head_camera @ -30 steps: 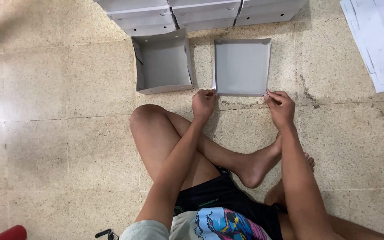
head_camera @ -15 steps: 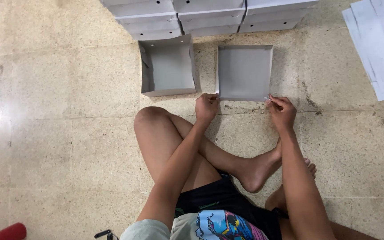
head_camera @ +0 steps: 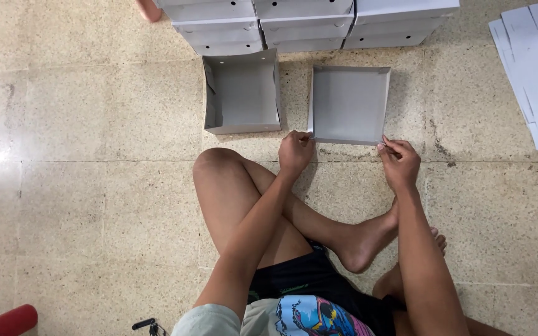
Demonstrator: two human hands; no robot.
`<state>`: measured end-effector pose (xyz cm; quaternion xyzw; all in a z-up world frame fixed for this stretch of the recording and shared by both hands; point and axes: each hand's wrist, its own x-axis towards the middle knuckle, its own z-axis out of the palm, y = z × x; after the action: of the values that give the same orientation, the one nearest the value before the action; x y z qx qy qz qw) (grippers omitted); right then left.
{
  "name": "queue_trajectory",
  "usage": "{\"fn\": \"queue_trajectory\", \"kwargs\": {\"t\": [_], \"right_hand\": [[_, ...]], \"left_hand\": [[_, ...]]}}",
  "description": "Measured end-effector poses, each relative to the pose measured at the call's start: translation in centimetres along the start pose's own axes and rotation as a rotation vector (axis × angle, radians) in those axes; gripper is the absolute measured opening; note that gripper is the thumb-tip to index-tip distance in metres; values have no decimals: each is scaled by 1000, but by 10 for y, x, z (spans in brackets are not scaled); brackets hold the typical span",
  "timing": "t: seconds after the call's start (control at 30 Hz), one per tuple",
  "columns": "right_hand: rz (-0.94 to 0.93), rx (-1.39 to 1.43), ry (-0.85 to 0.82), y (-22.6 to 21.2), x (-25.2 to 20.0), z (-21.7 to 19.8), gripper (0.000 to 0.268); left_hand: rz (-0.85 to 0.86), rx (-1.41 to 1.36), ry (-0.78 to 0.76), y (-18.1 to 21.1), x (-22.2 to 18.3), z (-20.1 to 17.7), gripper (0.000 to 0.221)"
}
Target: Manually folding cardboard sheets into boxes, peeling adhesive strips, and stacking the finished products.
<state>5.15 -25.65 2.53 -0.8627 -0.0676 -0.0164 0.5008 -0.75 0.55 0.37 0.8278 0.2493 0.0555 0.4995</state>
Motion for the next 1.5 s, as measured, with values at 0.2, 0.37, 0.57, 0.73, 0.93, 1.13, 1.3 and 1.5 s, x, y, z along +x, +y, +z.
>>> {"fn": "queue_trajectory", "kwargs": {"t": [0.2, 0.37, 0.57, 0.73, 0.93, 1.13, 1.3, 1.5], "right_hand": [[-42, 5, 51, 7, 1, 7, 20], [-55, 6, 29, 3, -1, 2, 21], [-42, -12, 46, 3, 0, 4, 20], [-14, -58, 77, 7, 0, 7, 26], [-27, -90, 136, 8, 2, 9, 29], [-61, -78, 293, 29, 8, 8, 20], [-89, -67, 303, 37, 6, 12, 36], [76, -61, 187, 23, 6, 17, 67]], "left_hand": [[2, 82, 39, -13, 6, 9, 16], [-27, 61, 12, -13, 5, 10, 19], [221, 300, 2, 1, -3, 6, 33], [306, 507, -49, 4, -8, 9, 16], [527, 714, -87, 21, -15, 8, 14], [781, 618, -187, 3, -15, 36, 17], [813, 510, -197, 7, -19, 48, 14], [856, 323, -215, 26, -17, 57, 20]]}}
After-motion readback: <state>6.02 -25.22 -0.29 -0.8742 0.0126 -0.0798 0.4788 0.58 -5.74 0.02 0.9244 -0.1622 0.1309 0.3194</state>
